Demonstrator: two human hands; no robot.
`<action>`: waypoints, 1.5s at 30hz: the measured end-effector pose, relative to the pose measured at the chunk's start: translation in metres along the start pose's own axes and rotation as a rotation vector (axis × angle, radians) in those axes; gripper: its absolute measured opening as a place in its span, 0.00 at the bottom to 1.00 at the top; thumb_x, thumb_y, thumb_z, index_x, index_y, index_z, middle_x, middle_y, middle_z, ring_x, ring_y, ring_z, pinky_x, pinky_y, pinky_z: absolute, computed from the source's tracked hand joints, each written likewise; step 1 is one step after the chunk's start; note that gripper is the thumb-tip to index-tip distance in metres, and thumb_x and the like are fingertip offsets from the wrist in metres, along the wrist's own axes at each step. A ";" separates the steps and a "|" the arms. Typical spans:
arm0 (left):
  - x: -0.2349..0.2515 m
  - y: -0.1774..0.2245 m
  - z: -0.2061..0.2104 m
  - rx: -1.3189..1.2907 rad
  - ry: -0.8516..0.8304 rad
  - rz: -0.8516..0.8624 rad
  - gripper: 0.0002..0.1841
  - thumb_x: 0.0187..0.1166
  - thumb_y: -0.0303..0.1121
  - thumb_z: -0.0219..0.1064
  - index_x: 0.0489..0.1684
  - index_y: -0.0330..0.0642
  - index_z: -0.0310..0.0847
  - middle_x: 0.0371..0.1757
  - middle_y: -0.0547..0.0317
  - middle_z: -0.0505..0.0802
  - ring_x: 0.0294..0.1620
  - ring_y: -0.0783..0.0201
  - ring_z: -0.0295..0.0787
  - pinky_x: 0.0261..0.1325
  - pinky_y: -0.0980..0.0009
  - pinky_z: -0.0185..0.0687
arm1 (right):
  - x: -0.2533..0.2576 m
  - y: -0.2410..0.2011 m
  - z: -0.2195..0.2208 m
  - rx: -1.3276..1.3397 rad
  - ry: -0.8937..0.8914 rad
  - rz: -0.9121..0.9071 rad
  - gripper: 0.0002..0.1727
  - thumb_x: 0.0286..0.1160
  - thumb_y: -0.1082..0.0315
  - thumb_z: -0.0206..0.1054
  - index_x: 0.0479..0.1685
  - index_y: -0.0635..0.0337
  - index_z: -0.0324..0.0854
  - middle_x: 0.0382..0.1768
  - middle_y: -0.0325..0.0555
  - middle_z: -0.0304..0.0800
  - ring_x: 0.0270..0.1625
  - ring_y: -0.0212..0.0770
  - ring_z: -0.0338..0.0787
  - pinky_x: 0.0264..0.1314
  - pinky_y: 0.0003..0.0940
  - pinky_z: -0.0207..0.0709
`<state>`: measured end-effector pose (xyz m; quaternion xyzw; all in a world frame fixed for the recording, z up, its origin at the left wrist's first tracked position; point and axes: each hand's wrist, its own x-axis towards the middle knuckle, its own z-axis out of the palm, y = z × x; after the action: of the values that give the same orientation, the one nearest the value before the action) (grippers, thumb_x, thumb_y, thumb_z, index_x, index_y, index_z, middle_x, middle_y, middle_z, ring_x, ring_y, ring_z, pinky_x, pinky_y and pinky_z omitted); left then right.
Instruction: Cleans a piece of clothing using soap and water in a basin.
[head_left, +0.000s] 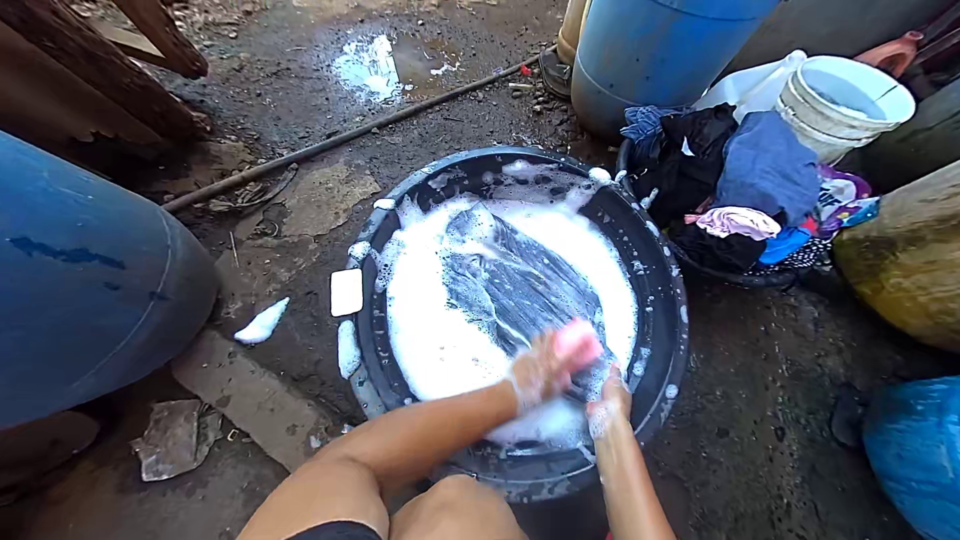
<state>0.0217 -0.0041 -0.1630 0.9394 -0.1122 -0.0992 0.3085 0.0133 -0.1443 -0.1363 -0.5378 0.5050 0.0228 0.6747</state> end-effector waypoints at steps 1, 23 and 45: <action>-0.005 0.006 -0.004 -0.004 -0.117 0.004 0.34 0.85 0.38 0.61 0.93 0.48 0.58 0.89 0.28 0.64 0.89 0.28 0.58 0.83 0.32 0.58 | 0.001 -0.001 -0.002 0.015 0.002 -0.002 0.30 0.96 0.52 0.45 0.82 0.67 0.62 0.77 0.63 0.71 0.76 0.52 0.75 0.77 0.50 0.69; 0.045 -0.113 -0.140 -0.448 0.208 -0.485 0.27 0.86 0.34 0.63 0.83 0.32 0.68 0.79 0.26 0.77 0.82 0.33 0.70 0.84 0.38 0.60 | -0.010 -0.104 -0.031 0.141 -0.410 -0.199 0.22 0.95 0.55 0.44 0.77 0.57 0.67 0.59 0.45 0.84 0.58 0.36 0.87 0.59 0.37 0.84; 0.104 -0.065 -0.158 -0.011 0.310 -0.150 0.35 0.79 0.33 0.68 0.89 0.45 0.64 0.87 0.35 0.70 0.84 0.31 0.69 0.79 0.32 0.67 | -0.028 0.008 0.023 0.301 -0.557 0.265 0.41 0.86 0.30 0.33 0.86 0.47 0.61 0.77 0.47 0.78 0.77 0.45 0.78 0.74 0.54 0.75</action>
<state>0.1707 0.1068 -0.0896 0.9475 0.0078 0.0234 0.3187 0.0107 -0.1093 -0.1245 -0.3351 0.3648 0.1814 0.8495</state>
